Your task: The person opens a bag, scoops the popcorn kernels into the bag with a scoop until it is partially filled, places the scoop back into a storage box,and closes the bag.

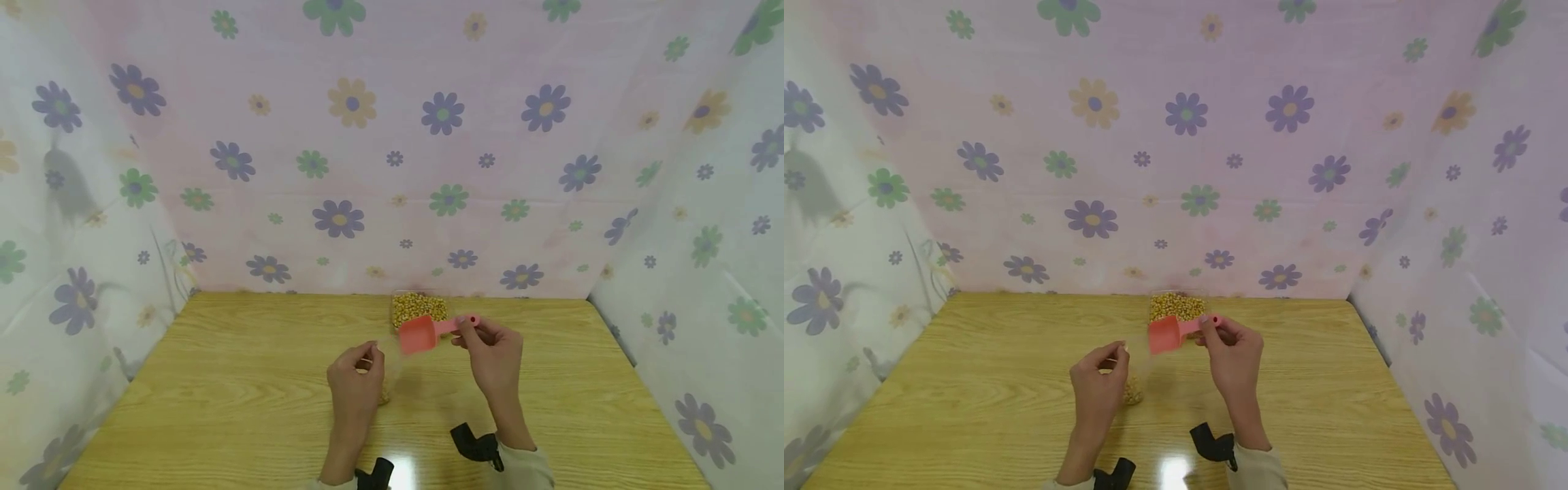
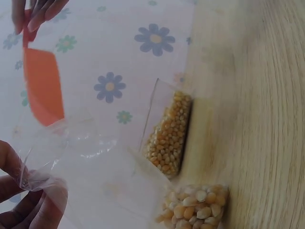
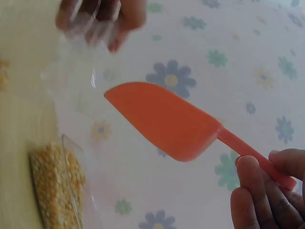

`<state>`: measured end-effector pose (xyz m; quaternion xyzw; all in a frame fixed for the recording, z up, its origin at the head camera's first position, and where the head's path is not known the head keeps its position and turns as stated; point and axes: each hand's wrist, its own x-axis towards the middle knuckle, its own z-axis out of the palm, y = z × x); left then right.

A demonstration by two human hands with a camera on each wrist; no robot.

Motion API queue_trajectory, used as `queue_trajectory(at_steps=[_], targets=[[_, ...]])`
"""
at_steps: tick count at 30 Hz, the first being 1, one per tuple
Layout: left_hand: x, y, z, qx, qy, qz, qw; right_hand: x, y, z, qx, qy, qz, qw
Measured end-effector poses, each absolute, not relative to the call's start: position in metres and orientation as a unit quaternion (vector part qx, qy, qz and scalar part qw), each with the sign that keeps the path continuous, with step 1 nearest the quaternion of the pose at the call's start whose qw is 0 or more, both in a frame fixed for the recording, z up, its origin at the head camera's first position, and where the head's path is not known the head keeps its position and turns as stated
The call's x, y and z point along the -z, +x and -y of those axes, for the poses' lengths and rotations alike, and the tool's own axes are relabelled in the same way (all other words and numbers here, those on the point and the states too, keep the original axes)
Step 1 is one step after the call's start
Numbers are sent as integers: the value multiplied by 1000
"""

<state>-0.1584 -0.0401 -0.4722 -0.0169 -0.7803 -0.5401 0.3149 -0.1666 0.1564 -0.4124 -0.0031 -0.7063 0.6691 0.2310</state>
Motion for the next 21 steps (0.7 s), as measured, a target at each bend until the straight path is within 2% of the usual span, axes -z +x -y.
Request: queue_trajectory(at_steps=[4,9,21], targets=[[473,-158,40,539,-23,778,321,416,-179,-172,-659,-23,703,266],[474,-157,41,552,-34,766,329,424,-203,-180,-633,4,719,288],[478,-162,42,571,-35,749,333,448,-255,-183,-560,24,778,284]])
